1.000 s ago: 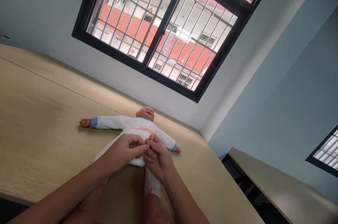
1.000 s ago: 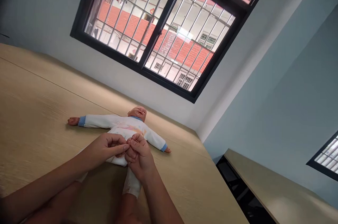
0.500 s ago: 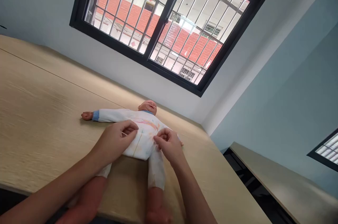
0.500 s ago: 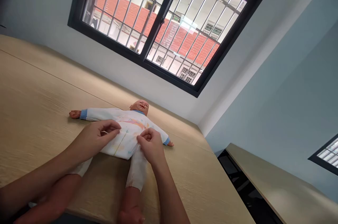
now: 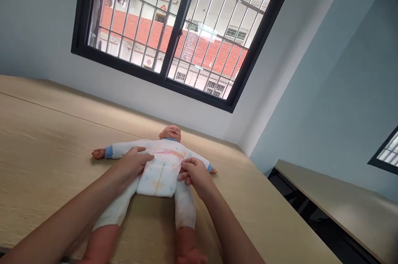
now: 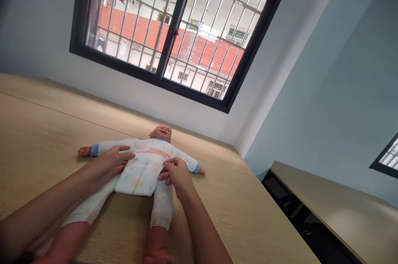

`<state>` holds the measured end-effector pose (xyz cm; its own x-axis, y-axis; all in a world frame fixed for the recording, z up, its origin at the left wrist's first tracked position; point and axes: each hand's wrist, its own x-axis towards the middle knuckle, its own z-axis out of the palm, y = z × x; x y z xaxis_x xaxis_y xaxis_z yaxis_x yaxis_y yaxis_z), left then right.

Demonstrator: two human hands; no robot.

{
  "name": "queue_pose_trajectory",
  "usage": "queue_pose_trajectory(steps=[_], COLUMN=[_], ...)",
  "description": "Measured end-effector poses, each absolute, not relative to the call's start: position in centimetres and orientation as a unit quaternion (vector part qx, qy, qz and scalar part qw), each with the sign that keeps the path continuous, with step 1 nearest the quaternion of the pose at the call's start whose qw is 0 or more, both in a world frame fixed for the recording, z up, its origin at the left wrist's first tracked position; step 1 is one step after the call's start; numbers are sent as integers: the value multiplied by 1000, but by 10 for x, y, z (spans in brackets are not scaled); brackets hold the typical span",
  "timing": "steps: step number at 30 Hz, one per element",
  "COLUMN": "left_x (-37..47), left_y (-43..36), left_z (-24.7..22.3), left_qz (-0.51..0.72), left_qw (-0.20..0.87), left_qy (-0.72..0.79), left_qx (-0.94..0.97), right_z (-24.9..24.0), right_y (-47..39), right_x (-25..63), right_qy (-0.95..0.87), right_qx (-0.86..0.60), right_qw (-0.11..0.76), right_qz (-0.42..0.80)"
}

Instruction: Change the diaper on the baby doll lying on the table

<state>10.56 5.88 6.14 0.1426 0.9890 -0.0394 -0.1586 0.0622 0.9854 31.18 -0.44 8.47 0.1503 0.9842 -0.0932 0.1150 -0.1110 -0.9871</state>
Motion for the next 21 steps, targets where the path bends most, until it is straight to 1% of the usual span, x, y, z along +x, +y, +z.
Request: queue_pose_trajectory(steps=[2, 3, 6, 7, 9, 11, 15, 17, 19, 21], left_x=[101, 97, 86, 85, 88, 95, 110, 111, 110, 107], left_y=[54, 51, 43, 41, 38, 38, 43, 46, 47, 48], left_z=[68, 71, 78, 80, 82, 79, 69, 66, 66, 65], left_qz=[477, 457, 398, 388, 381, 394, 448, 452, 447, 447], left_qw=[622, 623, 585, 574, 575, 595, 653, 695, 729, 738], left_qy=[419, 426, 451, 453, 449, 441, 402, 361, 324, 310], left_qx=[458, 471, 544, 560, 568, 545, 459, 427, 404, 401], right_z=[84, 85, 95, 98, 102, 101, 88, 82, 80, 79], right_y=[-2, -2, -7, -10, -15, -16, -8, -2, 1, 3], right_x=[315, 317, 323, 324, 324, 322, 316, 316, 317, 318], right_qy=[-437, -439, -483, -497, -503, -478, -399, -358, -324, -321], right_qx=[-567, -575, -622, -620, -582, -538, -446, -387, -349, -361], right_qw=[496, 493, 454, 441, 431, 441, 500, 520, 529, 529], right_qz=[492, 483, 416, 417, 472, 536, 626, 672, 702, 697])
